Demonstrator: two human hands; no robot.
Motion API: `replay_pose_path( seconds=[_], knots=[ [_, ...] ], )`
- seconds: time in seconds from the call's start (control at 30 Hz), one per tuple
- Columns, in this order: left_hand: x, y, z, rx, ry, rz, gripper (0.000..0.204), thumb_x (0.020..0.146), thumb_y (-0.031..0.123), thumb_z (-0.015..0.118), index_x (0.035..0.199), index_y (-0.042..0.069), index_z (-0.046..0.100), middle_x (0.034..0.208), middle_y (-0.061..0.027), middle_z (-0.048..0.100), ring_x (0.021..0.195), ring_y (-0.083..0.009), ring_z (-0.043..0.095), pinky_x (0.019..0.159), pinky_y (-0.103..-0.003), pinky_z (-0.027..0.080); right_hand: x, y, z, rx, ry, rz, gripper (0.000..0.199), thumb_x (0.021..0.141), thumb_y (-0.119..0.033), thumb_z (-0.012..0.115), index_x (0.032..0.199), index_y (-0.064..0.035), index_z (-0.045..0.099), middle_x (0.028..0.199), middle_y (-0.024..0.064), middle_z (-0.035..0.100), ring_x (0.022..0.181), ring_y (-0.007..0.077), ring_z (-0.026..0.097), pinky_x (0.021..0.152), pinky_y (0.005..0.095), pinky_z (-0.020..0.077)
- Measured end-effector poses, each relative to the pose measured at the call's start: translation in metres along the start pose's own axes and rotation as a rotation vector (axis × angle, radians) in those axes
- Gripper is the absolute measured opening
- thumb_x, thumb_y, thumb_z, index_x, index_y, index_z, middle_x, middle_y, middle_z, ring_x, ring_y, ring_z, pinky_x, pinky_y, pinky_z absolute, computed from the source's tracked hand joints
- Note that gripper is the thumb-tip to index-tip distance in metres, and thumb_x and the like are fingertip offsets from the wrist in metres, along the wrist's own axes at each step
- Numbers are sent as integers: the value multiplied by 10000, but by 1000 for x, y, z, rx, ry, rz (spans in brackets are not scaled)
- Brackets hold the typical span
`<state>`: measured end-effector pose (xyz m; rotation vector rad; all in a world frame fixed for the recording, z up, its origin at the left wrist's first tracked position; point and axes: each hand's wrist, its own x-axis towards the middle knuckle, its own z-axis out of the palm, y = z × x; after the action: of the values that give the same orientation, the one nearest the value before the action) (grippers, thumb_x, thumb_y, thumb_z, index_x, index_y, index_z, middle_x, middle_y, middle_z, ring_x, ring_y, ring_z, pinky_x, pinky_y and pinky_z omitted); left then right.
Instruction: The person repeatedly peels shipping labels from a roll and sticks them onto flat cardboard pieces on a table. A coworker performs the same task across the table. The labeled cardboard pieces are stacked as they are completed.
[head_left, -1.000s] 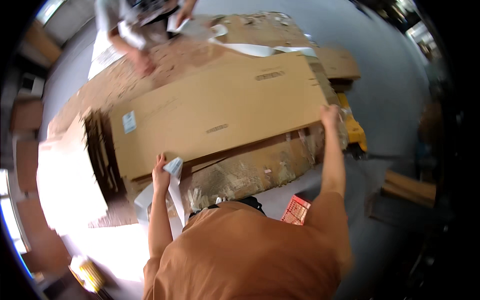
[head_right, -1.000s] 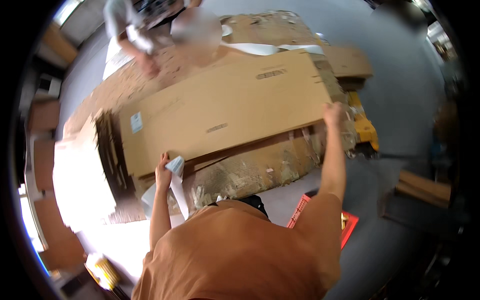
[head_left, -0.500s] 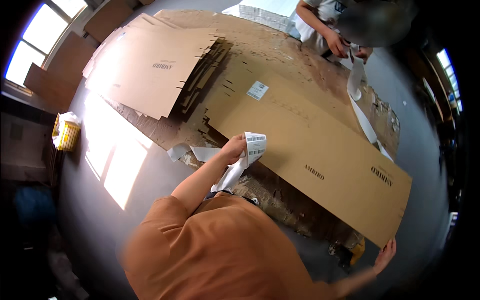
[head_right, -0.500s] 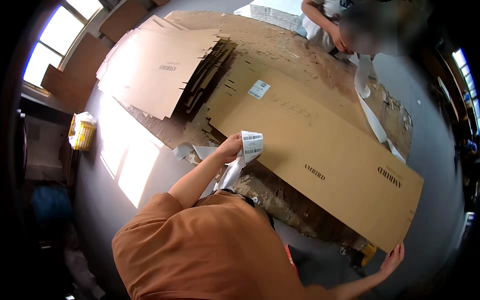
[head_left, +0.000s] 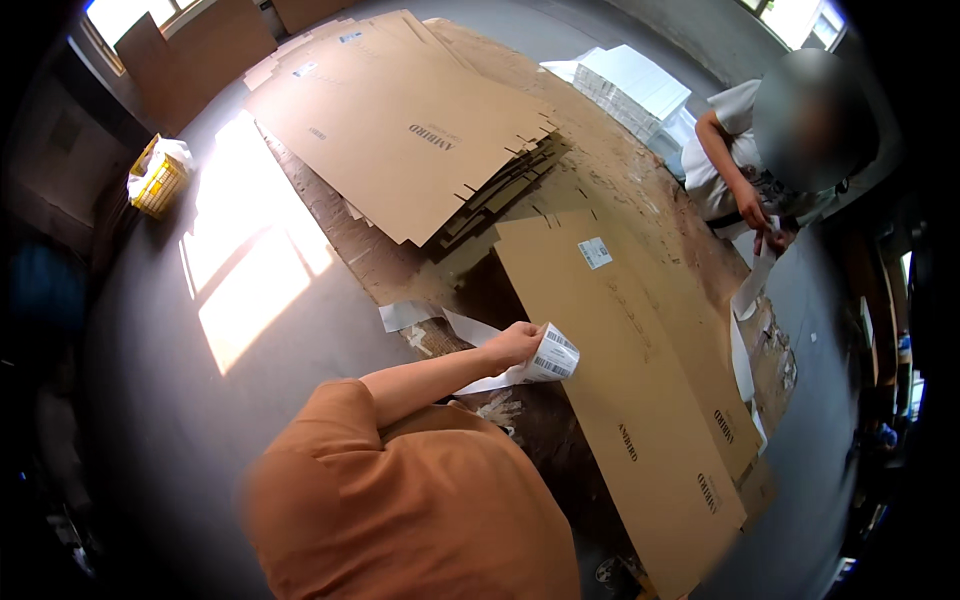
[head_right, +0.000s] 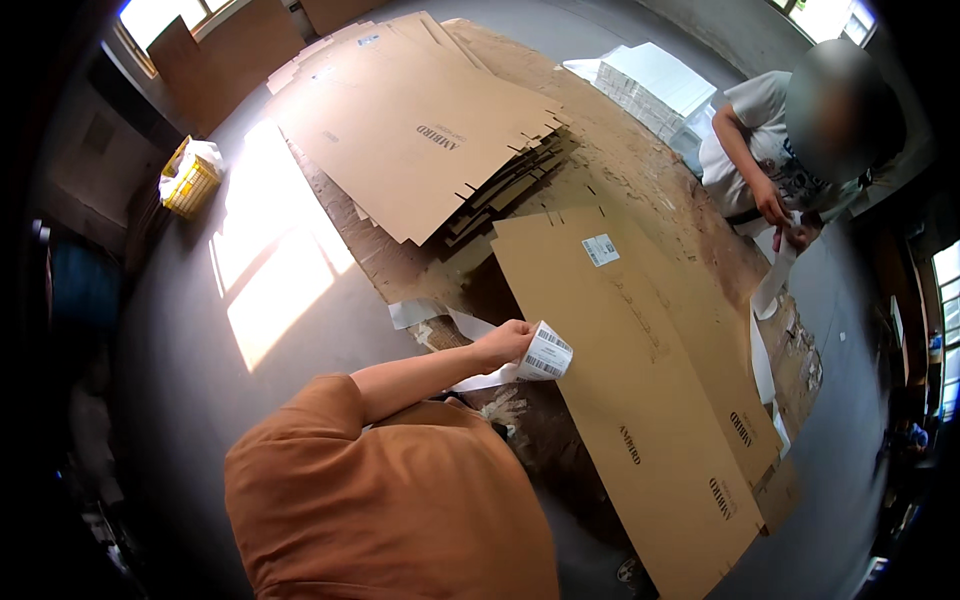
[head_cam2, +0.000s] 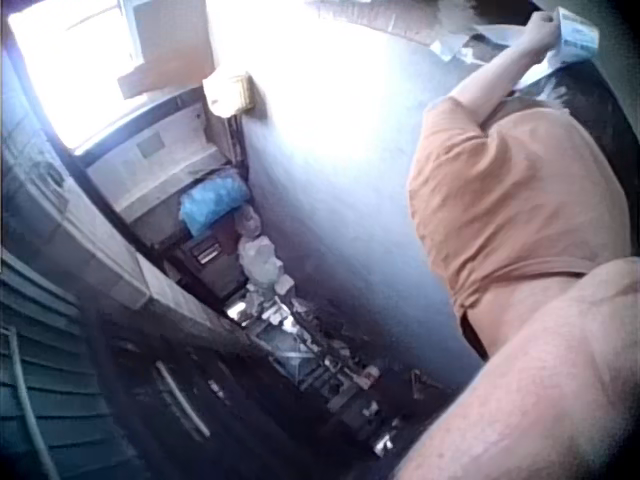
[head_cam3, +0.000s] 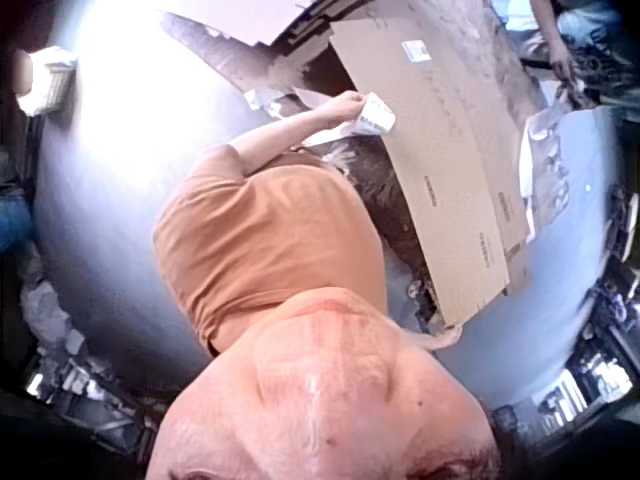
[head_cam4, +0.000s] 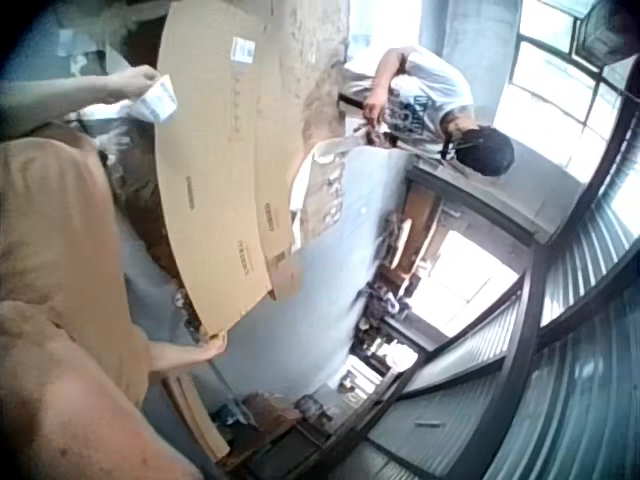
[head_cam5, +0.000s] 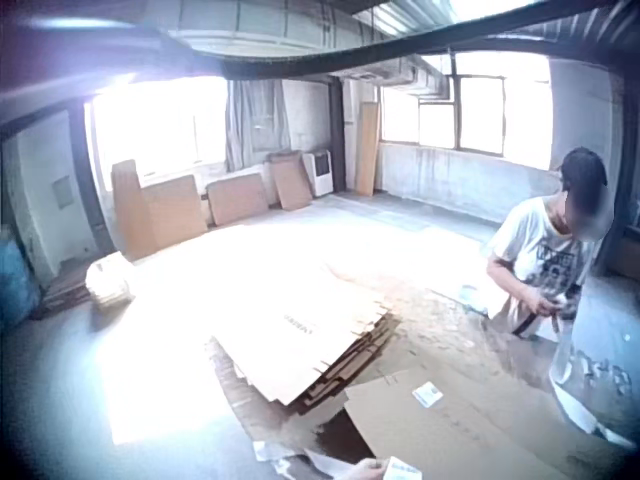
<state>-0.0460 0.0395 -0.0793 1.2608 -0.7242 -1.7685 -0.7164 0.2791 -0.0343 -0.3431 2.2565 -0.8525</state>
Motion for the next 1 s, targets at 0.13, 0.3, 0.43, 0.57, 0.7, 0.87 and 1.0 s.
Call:
replay_pose_path(
  seconds=[0.13, 0.3, 0.43, 0.57, 0.7, 0.87, 1.0],
  knots=[
    [-26, 65, 6, 431, 127, 309, 314, 941, 225, 503, 879, -66, 603, 687, -87, 619, 637, -99, 510, 624, -305, 463, -22, 17, 77, 101, -42, 61, 482, 887, -300, 574, 1264, -6, 516, 1083, 98, 582, 861, 158, 544, 666, 327, 455],
    [-66, 130, -52, 233, 331, 770, 189, 906, 42, 475, 979, -54, 620, 887, -126, 676, 795, -196, 636, 730, -311, 504, -45, 23, 178, 332, -244, 57, 403, 956, -269, 503, 1247, 9, 521, 1051, 70, 584, 815, 120, 535, 615, 277, 441],
    [-120, 166, -142, -183, 555, 714, 219, 931, 89, 499, 1024, -48, 643, 937, -96, 677, 827, -167, 640, 750, -279, 518, -69, -50, 323, 613, -871, -263, 352, 940, -188, 535, 1252, -33, 483, 1137, 59, 575, 1009, 195, 557, 797, 333, 473],
    [-171, 136, -200, -64, 816, 766, 188, 860, 43, 580, 1007, -42, 661, 857, -65, 680, 783, -122, 634, 711, -253, 513, -186, -168, 495, 513, -1136, -241, 297, 911, -84, 552, 1203, -92, 498, 1056, 48, 599, 896, 172, 593, 631, 305, 538],
    [-205, 134, -183, 195, 1045, 736, 276, 821, -100, 549, 1046, 6, 668, 842, -43, 681, 748, -81, 623, 700, -248, 519, -322, -229, 620, 519, -1310, -281, 144, 886, -21, 584, 974, -59, 476, 960, 67, 595, 804, 165, 621, 592, 289, 595],
    [-223, 111, -205, 370, 1061, 779, 242, 806, -91, 586, 979, 30, 705, 890, -40, 698, 838, -108, 641, 762, -241, 523, -414, -219, 720, 432, -1314, -286, 101, 913, -9, 529, 912, -4, 428, 936, 85, 529, 744, 171, 592, 608, 301, 618],
    [-224, 122, -203, 520, 1127, 875, 237, 812, -89, 568, 980, 12, 700, 918, -45, 694, 845, -117, 639, 759, -238, 520, -426, -208, 737, 330, -1346, -219, 137, 931, -36, 499, 858, 2, 390, 871, 84, 475, 690, 173, 565, 636, 324, 616]
  ],
)
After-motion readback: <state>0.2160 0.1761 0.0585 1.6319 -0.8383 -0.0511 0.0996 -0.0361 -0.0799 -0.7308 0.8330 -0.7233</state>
